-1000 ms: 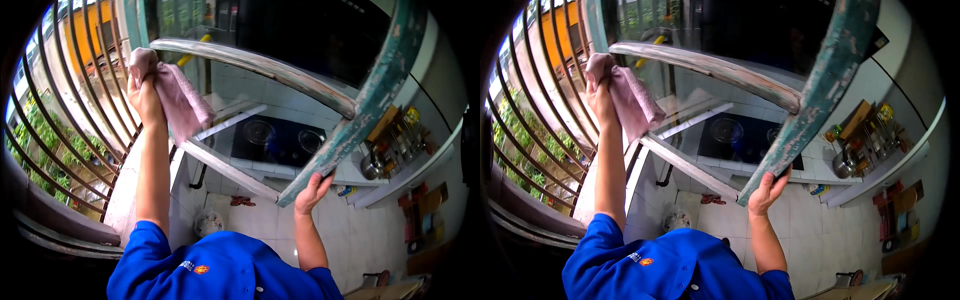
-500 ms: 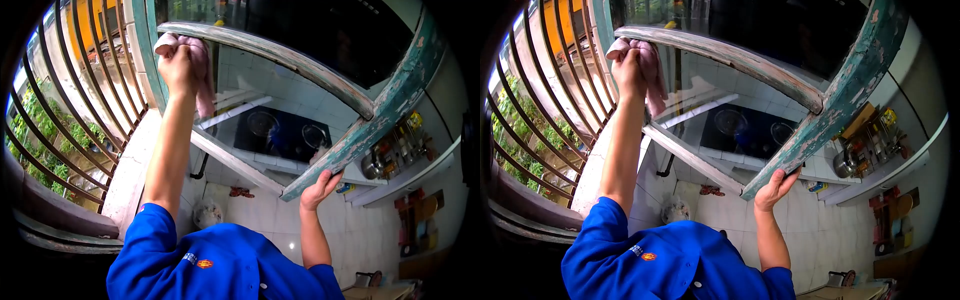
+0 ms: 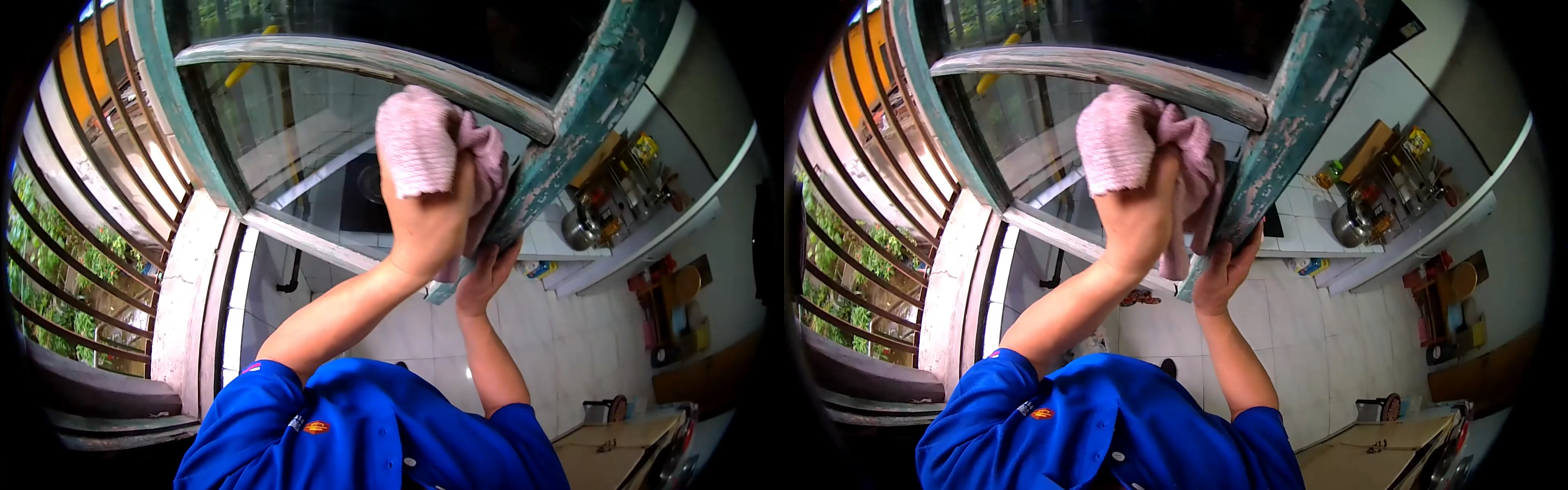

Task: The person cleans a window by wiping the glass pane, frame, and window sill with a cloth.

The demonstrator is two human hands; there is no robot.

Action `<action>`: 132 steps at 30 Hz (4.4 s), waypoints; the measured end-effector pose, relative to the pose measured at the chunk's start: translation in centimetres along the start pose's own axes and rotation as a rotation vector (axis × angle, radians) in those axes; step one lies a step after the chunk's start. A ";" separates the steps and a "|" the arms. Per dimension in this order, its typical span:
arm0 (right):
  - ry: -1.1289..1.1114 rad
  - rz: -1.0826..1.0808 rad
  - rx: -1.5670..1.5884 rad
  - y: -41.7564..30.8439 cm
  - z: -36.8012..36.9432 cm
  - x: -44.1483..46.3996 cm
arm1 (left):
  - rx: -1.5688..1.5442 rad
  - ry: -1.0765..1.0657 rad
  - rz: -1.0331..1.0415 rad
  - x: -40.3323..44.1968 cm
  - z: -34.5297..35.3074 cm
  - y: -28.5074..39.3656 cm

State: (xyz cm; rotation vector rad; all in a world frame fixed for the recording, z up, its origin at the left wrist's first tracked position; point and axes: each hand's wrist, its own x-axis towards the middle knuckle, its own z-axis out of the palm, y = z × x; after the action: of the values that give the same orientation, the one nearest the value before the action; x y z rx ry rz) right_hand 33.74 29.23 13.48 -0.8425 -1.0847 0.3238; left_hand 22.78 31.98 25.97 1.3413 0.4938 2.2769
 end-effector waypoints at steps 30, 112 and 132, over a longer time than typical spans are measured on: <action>-0.044 0.003 0.095 -0.8 0.0 0.0 | 0.123 -0.539 0.139 1.6 -2.5 1.2; 0.027 -0.063 0.099 0.0 0.8 0.1 | 0.600 -1.114 0.073 -11.2 -16.0 -7.9; 0.047 -0.098 -0.005 0.1 0.6 0.1 | 0.661 -1.135 0.006 -12.4 -17.8 -8.9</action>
State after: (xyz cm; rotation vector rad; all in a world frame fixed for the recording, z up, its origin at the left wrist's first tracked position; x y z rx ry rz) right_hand 33.31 29.61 13.61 -0.7951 -1.0792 0.2183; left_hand 14.07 31.29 4.23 2.5997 0.8041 1.0014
